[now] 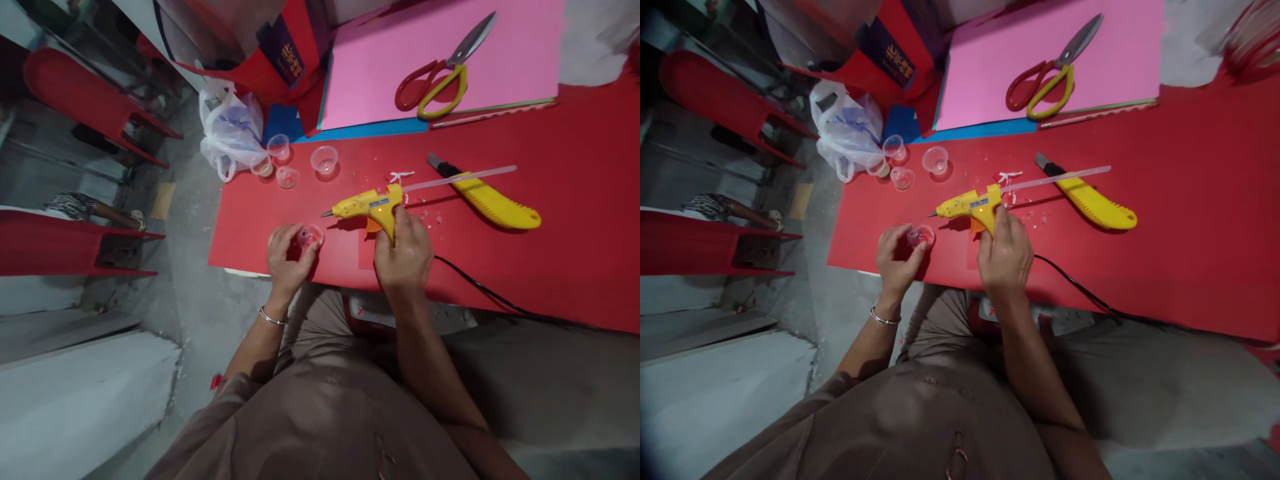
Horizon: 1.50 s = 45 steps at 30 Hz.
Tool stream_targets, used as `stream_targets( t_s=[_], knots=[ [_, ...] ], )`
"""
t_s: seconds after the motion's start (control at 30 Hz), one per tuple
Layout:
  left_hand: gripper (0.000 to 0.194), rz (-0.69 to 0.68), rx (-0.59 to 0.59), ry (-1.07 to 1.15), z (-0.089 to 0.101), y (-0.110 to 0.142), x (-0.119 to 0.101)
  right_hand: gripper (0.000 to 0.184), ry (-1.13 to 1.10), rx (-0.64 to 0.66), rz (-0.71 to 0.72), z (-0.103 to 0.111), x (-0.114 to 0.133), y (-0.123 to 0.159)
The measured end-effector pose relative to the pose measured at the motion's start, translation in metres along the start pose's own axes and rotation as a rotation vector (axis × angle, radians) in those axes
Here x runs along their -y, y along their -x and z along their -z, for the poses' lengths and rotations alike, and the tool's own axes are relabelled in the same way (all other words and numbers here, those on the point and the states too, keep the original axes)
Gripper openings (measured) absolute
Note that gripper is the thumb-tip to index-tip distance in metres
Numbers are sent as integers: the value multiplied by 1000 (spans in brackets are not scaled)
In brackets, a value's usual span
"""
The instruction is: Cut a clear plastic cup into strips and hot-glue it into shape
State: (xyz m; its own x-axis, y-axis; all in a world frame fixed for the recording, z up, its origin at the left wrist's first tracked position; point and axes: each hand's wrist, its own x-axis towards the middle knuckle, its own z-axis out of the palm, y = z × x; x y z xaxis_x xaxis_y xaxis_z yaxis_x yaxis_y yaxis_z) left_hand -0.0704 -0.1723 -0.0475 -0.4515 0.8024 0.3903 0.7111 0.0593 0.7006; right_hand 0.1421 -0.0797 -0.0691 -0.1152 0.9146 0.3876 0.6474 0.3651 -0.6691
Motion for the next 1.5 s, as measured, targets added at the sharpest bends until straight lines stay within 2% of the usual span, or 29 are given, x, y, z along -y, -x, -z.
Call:
stream_targets(
  t_s=[0.37,0.6,0.83,1.03,1.5],
  knots=[
    [38,-28,11,1,0,-1,-1,53,8,-25,-4,0,2,0],
    [39,17,8,9,0,-2,-1,52,-20,-22,12,1,1,0],
    [38,-49,19,-46,-1,-3,-2,52,-22,-22,2,1,2,0],
    [35,-168,-15,-116,-2,-3,2,51,-4,-53,20,-1,0,0],
    [35,-180,-3,-156,-2,-3,3,50,1,-56,38,0,0,0]
  ],
)
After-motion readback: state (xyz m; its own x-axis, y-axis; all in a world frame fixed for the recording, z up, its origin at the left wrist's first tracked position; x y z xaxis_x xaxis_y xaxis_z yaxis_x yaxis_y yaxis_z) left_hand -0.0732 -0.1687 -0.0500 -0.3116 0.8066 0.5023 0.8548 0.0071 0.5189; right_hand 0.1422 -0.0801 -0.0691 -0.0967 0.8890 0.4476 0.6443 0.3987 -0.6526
